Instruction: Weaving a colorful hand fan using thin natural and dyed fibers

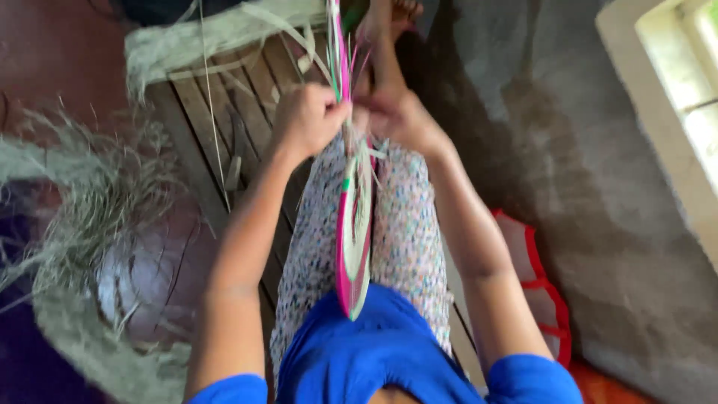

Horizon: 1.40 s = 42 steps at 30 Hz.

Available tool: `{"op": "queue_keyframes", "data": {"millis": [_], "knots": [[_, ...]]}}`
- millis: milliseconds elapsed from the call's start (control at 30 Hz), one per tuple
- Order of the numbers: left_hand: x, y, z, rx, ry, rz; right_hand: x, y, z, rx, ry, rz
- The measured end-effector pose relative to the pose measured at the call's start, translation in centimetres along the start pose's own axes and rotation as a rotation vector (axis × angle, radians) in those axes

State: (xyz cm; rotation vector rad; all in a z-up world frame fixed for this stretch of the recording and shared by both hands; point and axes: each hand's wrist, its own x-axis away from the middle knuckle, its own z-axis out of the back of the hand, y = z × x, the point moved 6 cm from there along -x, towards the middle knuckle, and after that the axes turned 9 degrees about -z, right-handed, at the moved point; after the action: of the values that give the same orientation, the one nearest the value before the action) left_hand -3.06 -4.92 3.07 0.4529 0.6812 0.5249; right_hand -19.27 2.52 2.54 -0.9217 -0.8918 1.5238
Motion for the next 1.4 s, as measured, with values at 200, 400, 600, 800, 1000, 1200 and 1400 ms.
{"op": "queue_keyframes", "data": {"millis": [200, 400, 600, 800, 1000, 1200, 1400], "knots": [[0.8, 3.4, 5.9, 0.224, -0.043, -0.037, 1.2, -0.5, -3.8, -0.09, -0.144, -0.083], [1.0, 5.5, 8.9, 0.165, 0.064, -0.115, 3.1, -8.2, -4.1, 0.296, 0.215, -0.072], [3.1, 2.5, 0.8, 0.236, 0.157, 0.008, 5.8, 1.1, -4.7, 0.726, 0.353, -0.416], [2.5, 3.0, -5.2, 0.641, 0.28, 0.162, 7.9, -3.3, -0.2, -0.149, 0.439, -0.036], [2.0, 2.7, -6.1, 0.582, 0.278, 0.141, 6.7, -5.3, 5.3, 0.034, 0.68, 0.132], [1.8, 2.6, -4.1, 0.676, 0.342, 0.09, 9.4, -9.8, -3.3, 0.494, 0.472, 0.542], [1.7, 4.4, -2.1, 0.524, 0.407, -0.065, 12.4, -9.0, 0.0, 0.421, 0.441, 0.57]]}}
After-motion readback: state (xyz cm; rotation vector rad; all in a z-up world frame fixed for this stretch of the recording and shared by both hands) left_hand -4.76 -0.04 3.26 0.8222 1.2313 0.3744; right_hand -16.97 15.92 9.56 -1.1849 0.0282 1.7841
